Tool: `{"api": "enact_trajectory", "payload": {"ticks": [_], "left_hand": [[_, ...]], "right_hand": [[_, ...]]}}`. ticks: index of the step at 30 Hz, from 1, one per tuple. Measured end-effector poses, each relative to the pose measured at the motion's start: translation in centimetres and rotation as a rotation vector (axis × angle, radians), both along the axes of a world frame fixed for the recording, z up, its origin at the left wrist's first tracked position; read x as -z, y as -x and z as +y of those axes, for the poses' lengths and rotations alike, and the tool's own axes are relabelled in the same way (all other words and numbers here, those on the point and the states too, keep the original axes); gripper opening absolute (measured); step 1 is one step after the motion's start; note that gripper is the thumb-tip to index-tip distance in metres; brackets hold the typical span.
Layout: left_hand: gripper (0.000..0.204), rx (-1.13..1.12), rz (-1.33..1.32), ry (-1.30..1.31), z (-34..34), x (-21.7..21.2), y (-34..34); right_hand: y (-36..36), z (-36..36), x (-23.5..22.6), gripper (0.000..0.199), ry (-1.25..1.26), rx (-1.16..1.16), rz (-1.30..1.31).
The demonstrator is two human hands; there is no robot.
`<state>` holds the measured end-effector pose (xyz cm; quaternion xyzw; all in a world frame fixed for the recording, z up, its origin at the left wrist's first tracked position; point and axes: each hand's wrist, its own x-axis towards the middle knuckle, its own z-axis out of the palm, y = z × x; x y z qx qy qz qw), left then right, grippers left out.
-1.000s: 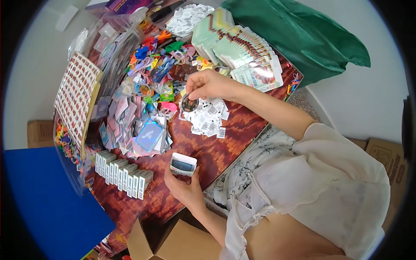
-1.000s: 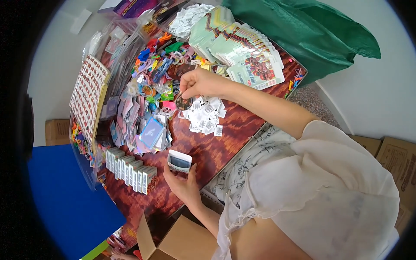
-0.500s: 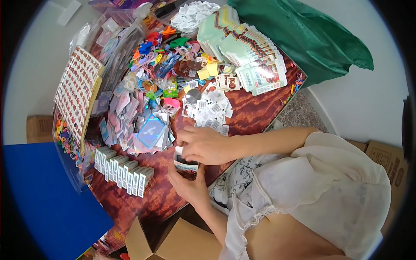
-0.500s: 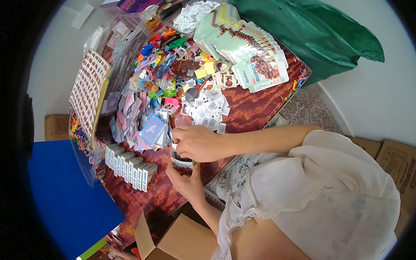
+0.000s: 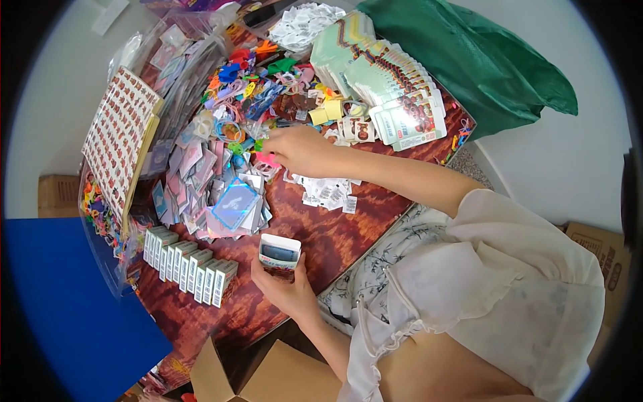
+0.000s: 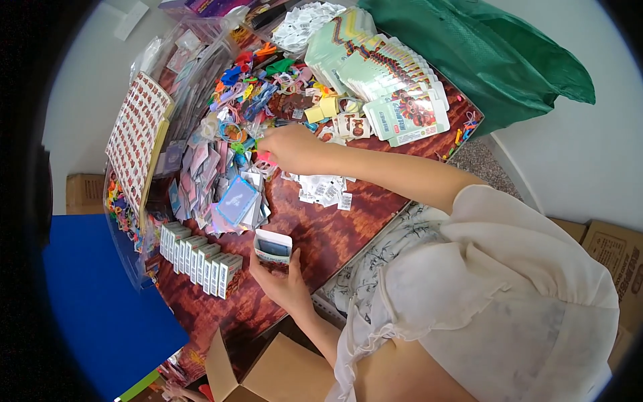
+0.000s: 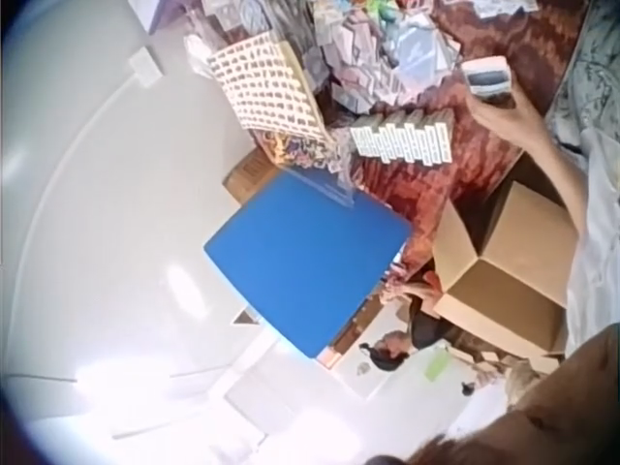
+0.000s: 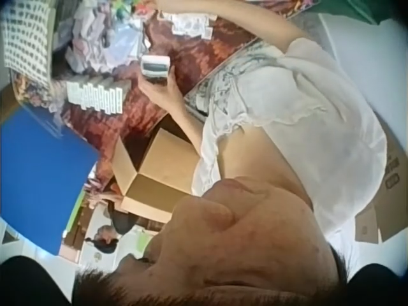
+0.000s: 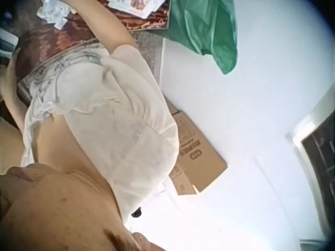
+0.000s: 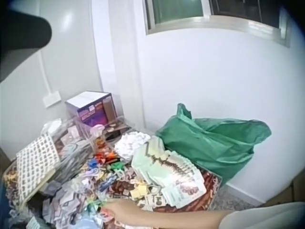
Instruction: Packing small cards or stickers into individual white packets.
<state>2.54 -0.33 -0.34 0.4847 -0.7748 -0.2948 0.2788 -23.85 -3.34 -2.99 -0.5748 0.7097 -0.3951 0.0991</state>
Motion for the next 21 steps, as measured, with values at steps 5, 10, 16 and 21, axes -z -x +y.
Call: {"api": "enact_trajectory", "payload": {"ticks": [5,10,16,21], "left_hand": [[0.075,0.025,-0.017,0.018,-0.3,0.1,0.1],[0.072,0.011,-0.033,0.029,0.0,-0.6,0.6],[0.074,-0.025,0.404,-0.38,0.4,-0.2,0.7],[0.075,0.008,0.4,-0.347,0.8,0.3,0.2]], "right_hand": [[-0.8,-1.1,-0.1,0.013,-0.001,0.019,0.124],[-2.1,-1.4,-0.1,0.013,-0.104,-0.021,0.158],[-0.8,-0.4,-0.6,0.014,0.047,0.091,-0.048],[-2.3,3.1,-6.4,0.012,0.075,0.028,-0.529]]}}
